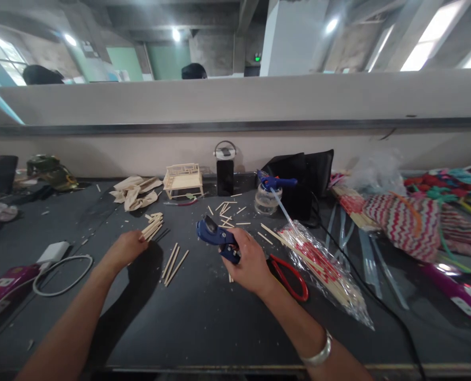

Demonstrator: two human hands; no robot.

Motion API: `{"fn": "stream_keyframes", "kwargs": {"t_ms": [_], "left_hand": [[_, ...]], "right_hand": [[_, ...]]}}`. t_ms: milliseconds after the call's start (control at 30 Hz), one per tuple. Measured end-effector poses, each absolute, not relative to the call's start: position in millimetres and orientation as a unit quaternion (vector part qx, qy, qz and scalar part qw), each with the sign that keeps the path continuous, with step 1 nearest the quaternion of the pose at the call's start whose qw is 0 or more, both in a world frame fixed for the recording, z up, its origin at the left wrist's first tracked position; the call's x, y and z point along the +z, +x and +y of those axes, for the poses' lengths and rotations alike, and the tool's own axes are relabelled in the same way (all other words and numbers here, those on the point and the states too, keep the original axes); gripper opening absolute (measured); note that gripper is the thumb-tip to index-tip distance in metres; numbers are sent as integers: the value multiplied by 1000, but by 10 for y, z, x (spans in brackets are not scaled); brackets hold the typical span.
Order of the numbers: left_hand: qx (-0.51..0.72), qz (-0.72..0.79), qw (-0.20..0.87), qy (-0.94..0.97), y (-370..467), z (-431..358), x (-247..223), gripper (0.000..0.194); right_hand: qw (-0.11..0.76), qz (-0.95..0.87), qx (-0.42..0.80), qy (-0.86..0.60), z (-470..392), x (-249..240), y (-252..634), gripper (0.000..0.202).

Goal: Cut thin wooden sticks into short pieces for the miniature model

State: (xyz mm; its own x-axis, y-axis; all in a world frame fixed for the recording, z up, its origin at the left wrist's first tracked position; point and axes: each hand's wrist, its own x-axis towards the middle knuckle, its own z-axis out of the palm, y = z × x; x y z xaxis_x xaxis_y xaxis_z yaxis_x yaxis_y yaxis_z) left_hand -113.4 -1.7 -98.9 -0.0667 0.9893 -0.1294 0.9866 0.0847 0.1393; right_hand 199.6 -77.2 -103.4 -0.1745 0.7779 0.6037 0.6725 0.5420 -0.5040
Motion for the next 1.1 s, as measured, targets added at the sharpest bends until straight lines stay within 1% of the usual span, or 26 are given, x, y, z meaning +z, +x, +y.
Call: {"fn": "stream_keyframes", "kwargs": {"t_ms": [67, 133, 167, 233, 333, 400, 500, 567, 667, 800, 967, 1100], "left_hand": [[23, 726, 107, 679, -1109, -23, -961, 12], [95, 716, 147, 676, -1028, -47, -937, 12], [152, 704, 188, 668, -966, -66, -928, 13], [279, 656, 313, 628, -819, -109, -920, 14], [413, 556, 498, 522, -616, -154, -919, 14], [456, 486, 590, 456, -527, -165, -911, 14], [457, 408, 687, 391, -435, -177, -868, 11], [451, 371, 714, 386, -363, -201, -830, 10], [453, 308, 731, 407, -221, -253, -817, 14], [469, 265, 734, 414, -39, -320, -960, 13], [455, 285, 708, 460, 68, -416, -1234, 15], [441, 309, 687, 488, 74, -461, -1312, 18]], "right_hand": [[436, -766, 58, -469, -771, -1035, 1998, 29], [437, -768, 57, -464, -768, -1041, 2000, 31], [436, -770, 57, -462, -766, -1045, 2001, 32], [437, -772, 57, -458, -760, -1054, 2005, 33], [439, -771, 57, -458, -754, -1062, 2013, 33], [440, -767, 62, -463, -754, -1060, 2016, 32], [441, -760, 75, -472, -755, -1055, 2019, 29], [440, -760, 80, -471, -754, -1056, 2019, 30], [443, -763, 81, -464, -747, -1059, 2020, 30], [451, -752, 96, -471, -737, -1062, 2020, 27], [449, -741, 99, -490, -726, -1067, 2022, 30], [449, -744, 96, -485, -721, -1062, 2023, 31]]}}
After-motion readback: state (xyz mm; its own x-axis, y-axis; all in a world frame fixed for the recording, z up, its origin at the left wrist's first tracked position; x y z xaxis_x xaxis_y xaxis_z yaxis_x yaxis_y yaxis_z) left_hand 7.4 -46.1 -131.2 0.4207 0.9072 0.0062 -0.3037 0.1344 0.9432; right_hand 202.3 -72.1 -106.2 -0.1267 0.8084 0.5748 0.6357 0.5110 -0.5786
